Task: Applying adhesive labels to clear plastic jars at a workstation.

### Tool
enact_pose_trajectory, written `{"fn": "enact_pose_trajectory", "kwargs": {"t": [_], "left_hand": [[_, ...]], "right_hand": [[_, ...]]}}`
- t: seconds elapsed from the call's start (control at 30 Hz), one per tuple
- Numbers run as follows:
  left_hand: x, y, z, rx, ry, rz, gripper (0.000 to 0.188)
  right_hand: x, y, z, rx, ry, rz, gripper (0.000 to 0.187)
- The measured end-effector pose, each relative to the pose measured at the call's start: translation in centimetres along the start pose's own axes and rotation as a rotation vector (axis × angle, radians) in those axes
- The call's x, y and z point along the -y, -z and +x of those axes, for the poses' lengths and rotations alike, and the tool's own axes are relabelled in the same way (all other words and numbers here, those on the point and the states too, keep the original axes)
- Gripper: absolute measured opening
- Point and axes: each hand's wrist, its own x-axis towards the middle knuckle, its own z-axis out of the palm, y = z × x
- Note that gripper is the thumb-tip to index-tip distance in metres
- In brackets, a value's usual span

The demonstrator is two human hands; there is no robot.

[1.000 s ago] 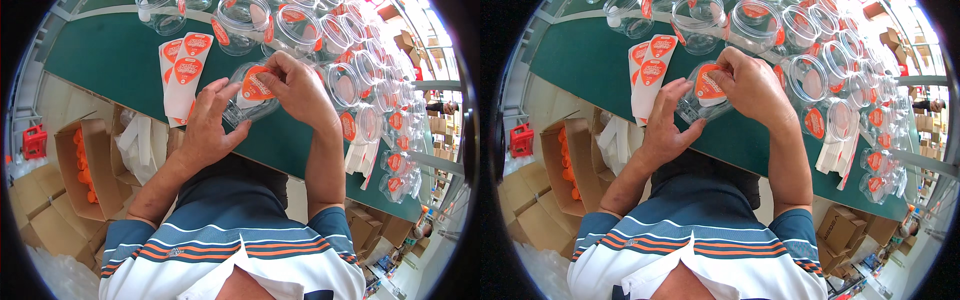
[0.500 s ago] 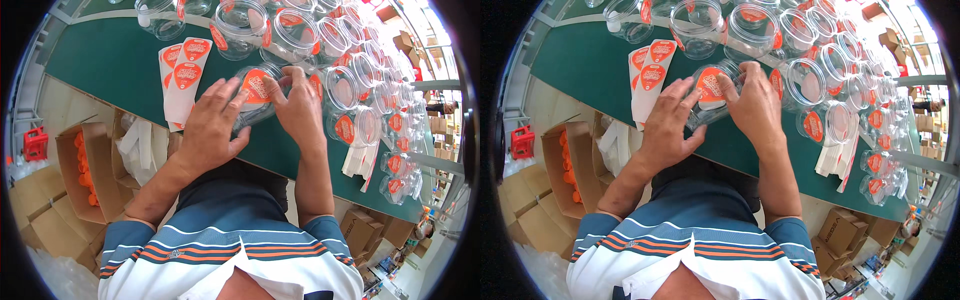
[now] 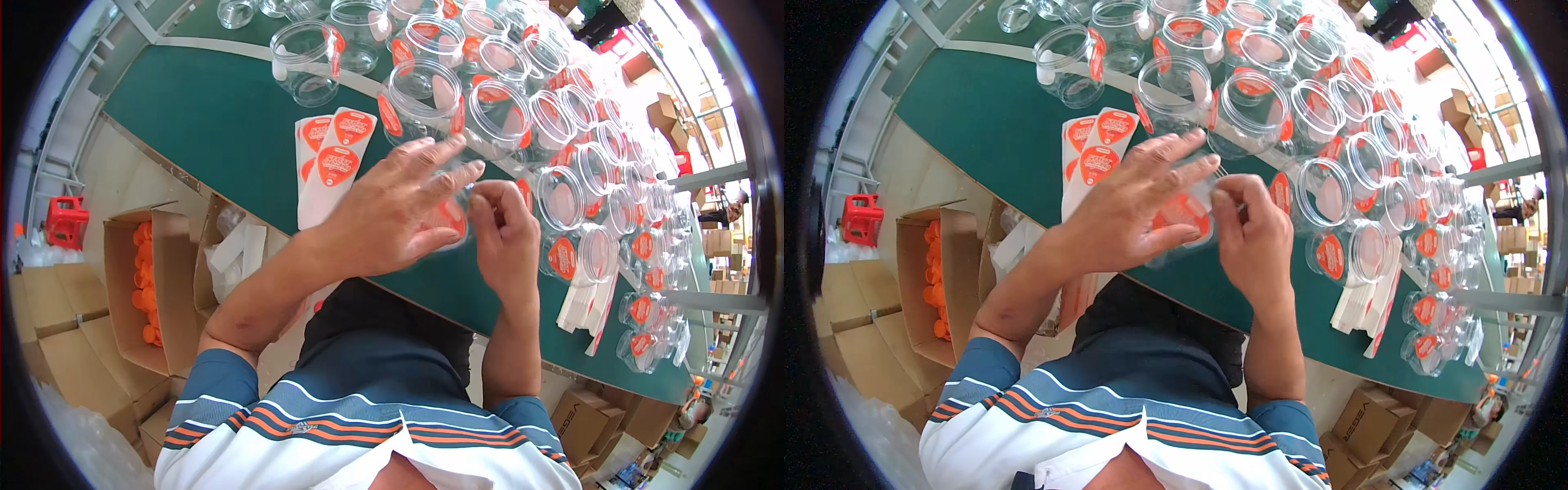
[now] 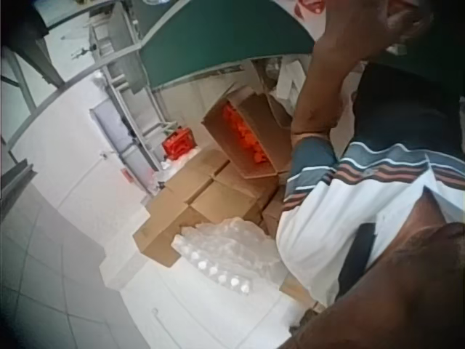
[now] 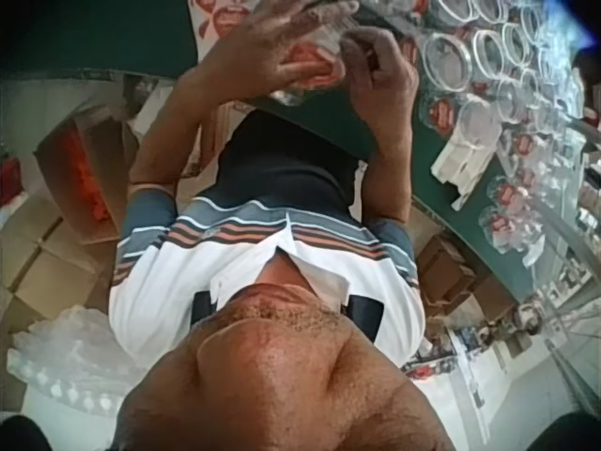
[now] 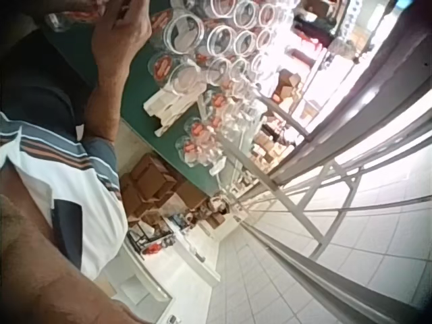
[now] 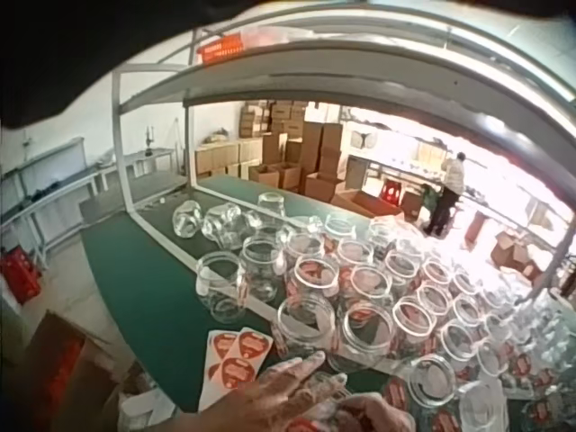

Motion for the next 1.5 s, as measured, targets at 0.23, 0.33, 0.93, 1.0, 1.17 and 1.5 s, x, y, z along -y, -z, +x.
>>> {"fn": "enact_pose_trajectory", "kwargs": {"t": [0.23,0.33,0.93,1.0,1.17,1.5], "left_hand": [[-0.6,10.8,-0.7,-0.005,0.238,-0.154,0.042],[2.6,15.7,-3.3,-0.306,0.312,0.141,0.039],[33.8,14.8,11.6,-0.175,0.567,0.543,0.056],[34.8,13.9,13.6,-0.135,0.569,0.49,0.056],[36.7,12.1,18.2,-0.129,0.327,0.558,0.055],[46.4,14.5,20.3,-0.008,0.627,0.494,0.075]], "right_hand": [[5.3,-2.8,1.4,-0.084,0.538,0.072,0.026],[4.7,-4.5,1.7,-0.243,0.573,0.287,0.032],[-4.4,-12.0,0.4,0.038,0.381,0.03,0.025],[-4.3,-12.1,0.7,0.04,0.374,0.023,0.024],[-4.3,-12.2,0.7,0.072,0.387,0.04,0.02],[-4.7,-12.1,1.5,0.121,0.322,0.046,0.017]]}}
